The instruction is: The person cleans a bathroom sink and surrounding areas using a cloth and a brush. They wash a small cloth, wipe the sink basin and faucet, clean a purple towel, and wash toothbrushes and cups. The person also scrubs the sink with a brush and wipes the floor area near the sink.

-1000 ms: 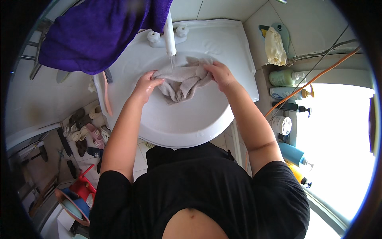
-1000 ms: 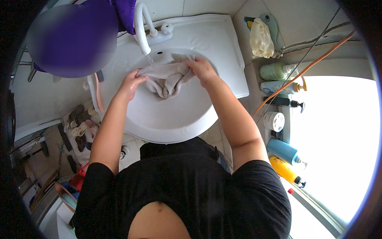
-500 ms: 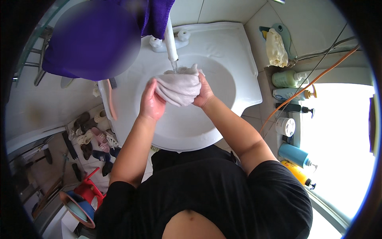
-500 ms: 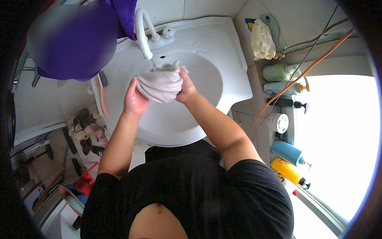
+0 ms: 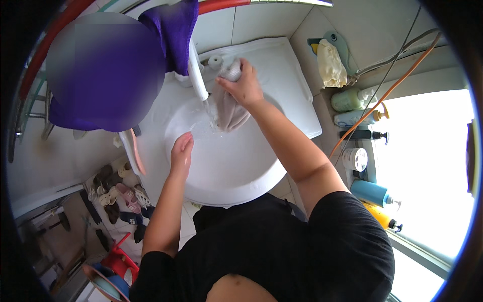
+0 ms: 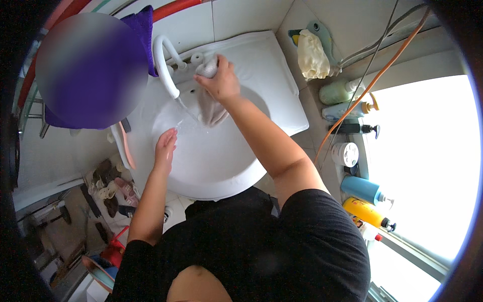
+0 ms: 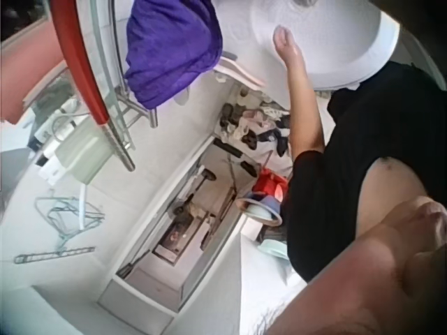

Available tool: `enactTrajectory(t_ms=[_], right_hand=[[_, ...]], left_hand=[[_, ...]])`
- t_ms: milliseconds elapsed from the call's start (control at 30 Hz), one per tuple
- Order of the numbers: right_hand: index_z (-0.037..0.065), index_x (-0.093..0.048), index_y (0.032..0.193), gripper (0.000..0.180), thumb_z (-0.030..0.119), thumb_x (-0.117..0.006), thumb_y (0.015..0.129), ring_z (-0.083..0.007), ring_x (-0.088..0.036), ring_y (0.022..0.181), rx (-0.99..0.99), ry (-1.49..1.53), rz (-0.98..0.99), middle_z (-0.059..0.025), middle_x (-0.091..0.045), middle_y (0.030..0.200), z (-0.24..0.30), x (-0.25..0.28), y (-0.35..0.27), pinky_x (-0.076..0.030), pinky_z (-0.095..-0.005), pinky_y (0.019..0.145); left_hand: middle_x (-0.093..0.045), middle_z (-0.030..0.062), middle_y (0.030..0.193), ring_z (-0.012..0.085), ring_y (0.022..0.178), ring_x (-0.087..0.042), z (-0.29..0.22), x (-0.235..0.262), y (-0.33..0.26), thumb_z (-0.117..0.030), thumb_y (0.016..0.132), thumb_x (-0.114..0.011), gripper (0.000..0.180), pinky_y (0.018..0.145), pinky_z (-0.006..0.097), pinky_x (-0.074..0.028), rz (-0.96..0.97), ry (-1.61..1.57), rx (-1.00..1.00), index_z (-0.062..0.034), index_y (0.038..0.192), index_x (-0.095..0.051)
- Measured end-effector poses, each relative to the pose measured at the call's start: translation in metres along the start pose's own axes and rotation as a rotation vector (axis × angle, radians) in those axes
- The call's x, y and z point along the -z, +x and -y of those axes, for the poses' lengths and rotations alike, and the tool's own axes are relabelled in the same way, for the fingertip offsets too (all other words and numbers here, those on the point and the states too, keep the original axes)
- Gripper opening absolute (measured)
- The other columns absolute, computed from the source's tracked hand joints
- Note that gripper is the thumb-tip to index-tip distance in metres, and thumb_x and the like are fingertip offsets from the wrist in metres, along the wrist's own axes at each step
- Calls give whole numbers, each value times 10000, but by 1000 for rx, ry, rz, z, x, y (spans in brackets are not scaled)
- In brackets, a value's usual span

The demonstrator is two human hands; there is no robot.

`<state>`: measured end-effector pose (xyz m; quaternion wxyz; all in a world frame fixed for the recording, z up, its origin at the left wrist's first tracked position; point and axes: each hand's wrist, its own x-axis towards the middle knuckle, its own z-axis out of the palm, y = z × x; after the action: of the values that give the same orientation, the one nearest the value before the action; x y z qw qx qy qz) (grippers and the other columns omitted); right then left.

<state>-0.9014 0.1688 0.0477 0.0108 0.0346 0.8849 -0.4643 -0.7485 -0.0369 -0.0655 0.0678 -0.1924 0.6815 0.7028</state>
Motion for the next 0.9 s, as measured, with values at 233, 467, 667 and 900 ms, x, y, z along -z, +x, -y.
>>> enactTrajectory(t_ms=[233,467,667,900], right_hand=[[222,-405,1248,478,360,-500,800,-345,-188,1278,157,-759,-110,-64,-292,1370,-67,-51,58,-161,-606,975],[212,-457,1205,439,362,-484,794,-301,-249,1255,120,-678,-50,-45,-326,1348,-76,-19,93,-211,-537,987],[206,-363,1284,571,428,-513,781,-293,-264,1258,183,-752,-109,-53,-290,1377,-150,58,84,-251,-390,1023],[153,-364,1278,599,377,-561,759,-311,-280,1246,-46,-755,-176,-76,-313,1361,-155,81,-54,-272,-419,1001]], left_hand=[[-554,110,1058,311,1012,-516,-7,31,-25,-81,764,-589,246,862,365,-415,-94,754,-588,-49,1007,-567],[-545,108,1069,343,1092,-450,-14,48,-49,-55,724,-597,192,914,421,-374,82,1056,-716,-43,915,-578],[-498,120,1150,349,1127,-416,-16,59,-51,-79,718,-609,286,939,429,-345,-129,974,-820,-65,998,-553],[-443,161,1205,350,1083,-445,-51,108,-5,-237,764,-582,445,891,425,-383,-612,1294,-504,-79,1162,-459]])
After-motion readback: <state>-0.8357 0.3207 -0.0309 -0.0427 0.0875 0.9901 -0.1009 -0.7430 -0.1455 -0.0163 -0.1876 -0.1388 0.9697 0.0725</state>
